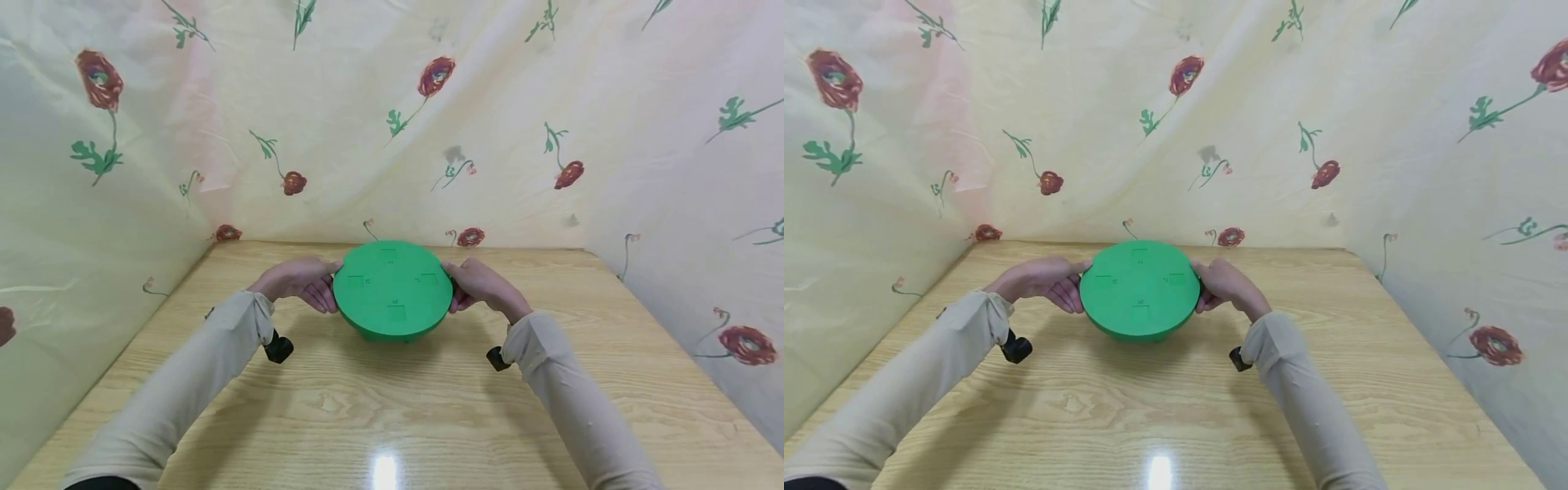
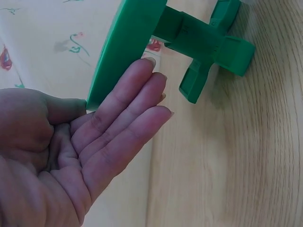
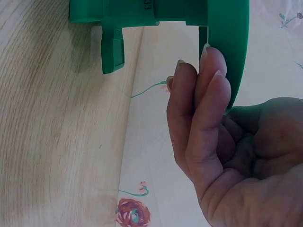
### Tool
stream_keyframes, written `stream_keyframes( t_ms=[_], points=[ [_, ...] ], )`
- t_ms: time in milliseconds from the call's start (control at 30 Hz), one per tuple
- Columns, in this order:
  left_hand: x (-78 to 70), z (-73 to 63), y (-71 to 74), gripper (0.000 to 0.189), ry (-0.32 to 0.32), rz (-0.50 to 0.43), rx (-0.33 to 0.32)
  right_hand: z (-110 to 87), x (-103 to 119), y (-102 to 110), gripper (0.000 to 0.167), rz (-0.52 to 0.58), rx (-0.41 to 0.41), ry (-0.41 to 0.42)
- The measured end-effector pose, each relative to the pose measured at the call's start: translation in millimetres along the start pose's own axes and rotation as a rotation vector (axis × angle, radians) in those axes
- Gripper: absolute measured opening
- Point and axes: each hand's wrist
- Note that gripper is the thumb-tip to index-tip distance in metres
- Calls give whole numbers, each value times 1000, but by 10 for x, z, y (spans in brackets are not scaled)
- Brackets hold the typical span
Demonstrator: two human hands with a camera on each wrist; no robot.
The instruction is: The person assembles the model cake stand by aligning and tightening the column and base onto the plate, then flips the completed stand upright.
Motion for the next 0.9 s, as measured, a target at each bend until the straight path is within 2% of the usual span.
stream_keyframes(
  t_ms=[500, 900],
  points=[
    [121, 59, 29, 60, -23, -48, -26, 72, -99, -66, 63, 50, -5, 11],
    [143, 64, 30, 59, -28, -58, -49, 86, -107, -57, 63, 61, 0, 18]
  ],
)
Point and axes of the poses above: each hand's wrist, its own z-axis towards the middle knuckle, its own y-axis out of the back of the hand, x = y × z
